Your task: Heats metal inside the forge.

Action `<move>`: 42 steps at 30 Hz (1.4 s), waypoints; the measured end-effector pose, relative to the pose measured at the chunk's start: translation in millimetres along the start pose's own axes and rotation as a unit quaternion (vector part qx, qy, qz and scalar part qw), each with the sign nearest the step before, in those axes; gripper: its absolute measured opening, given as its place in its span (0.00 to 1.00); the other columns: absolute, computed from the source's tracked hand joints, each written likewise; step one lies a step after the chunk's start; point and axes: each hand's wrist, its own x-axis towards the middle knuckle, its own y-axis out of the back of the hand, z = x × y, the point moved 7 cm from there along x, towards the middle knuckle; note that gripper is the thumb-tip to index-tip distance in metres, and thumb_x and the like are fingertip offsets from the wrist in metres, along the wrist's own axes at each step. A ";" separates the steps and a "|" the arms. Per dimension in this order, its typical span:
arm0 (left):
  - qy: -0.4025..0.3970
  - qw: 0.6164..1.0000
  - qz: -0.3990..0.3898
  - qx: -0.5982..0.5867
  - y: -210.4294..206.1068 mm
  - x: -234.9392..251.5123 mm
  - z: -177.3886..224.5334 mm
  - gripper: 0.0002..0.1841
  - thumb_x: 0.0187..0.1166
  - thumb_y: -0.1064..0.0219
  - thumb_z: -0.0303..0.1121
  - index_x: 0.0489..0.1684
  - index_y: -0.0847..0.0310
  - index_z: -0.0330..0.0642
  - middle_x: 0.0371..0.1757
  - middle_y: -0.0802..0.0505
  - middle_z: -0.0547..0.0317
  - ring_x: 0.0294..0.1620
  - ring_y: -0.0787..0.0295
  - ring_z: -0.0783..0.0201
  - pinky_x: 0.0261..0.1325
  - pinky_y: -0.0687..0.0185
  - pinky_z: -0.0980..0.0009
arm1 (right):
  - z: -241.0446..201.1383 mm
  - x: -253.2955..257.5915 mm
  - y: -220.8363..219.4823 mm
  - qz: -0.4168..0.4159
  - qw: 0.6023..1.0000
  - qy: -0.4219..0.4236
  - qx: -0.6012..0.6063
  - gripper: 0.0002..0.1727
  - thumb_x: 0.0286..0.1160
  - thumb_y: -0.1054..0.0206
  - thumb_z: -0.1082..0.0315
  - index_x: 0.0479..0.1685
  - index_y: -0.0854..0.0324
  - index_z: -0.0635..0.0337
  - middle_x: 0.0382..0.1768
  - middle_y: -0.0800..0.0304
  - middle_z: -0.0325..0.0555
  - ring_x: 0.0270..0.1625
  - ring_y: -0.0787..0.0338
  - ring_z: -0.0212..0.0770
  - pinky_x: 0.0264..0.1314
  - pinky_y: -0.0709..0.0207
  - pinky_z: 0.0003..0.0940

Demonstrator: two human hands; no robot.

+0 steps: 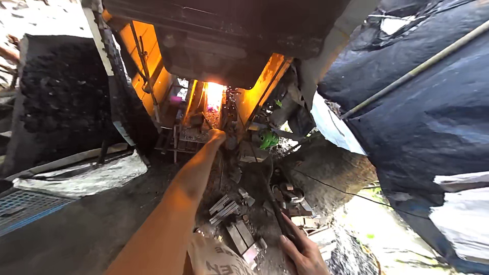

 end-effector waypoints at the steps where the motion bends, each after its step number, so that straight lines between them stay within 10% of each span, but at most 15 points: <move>1: -0.006 1.000 -0.004 0.003 7.8 0.7 -0.7 0.25 0.80 0.31 0.42 0.64 0.20 0.28 0.66 0.14 0.31 0.66 0.13 0.40 0.66 0.18 0.41 | 2.8 -5.2 3.0 0.005 1.000 0.002 -0.003 0.36 0.81 0.39 0.71 0.91 0.41 0.63 0.23 0.16 0.40 0.15 0.23 0.32 0.17 0.24 0.31; 15: 0.033 0.998 -0.005 -0.047 25.3 7.5 -21.3 0.21 0.80 0.34 0.36 0.64 0.24 0.30 0.52 0.11 0.36 0.43 0.09 0.47 0.46 0.12 0.50 | -7.6 7.1 -7.6 -0.011 0.999 -0.045 -0.005 0.35 0.82 0.40 0.72 0.91 0.42 0.62 0.25 0.17 0.39 0.16 0.25 0.31 0.18 0.26 0.30; 24: 0.059 0.993 -0.011 -0.101 18.1 10.0 -36.4 0.18 0.82 0.36 0.34 0.63 0.21 0.29 0.59 0.12 0.33 0.55 0.10 0.43 0.57 0.14 0.45 | -15.0 73.2 -41.3 -0.047 0.996 -0.029 0.070 0.34 0.81 0.39 0.65 0.90 0.36 0.55 0.19 0.23 0.39 0.10 0.30 0.33 0.10 0.31 0.29; 35: 0.019 0.937 -0.101 -0.334 63.4 -32.6 -24.9 0.10 0.78 0.35 0.31 0.53 0.23 0.40 0.27 0.18 0.53 0.19 0.23 0.62 0.22 0.25 0.65 | -10.9 53.3 -27.1 -0.018 1.000 -0.007 -0.020 0.34 0.80 0.38 0.65 0.89 0.34 0.52 0.24 0.17 0.40 0.13 0.27 0.33 0.13 0.29 0.31; 42: -0.012 0.893 -0.093 -0.439 71.0 13.8 -0.7 0.14 0.76 0.37 0.25 0.58 0.26 0.41 0.37 0.16 0.50 0.29 0.19 0.60 0.28 0.22 0.64 | -8.1 24.3 -26.7 -0.005 1.000 -0.012 -0.027 0.35 0.81 0.39 0.70 0.91 0.39 0.60 0.23 0.19 0.39 0.15 0.25 0.32 0.17 0.27 0.32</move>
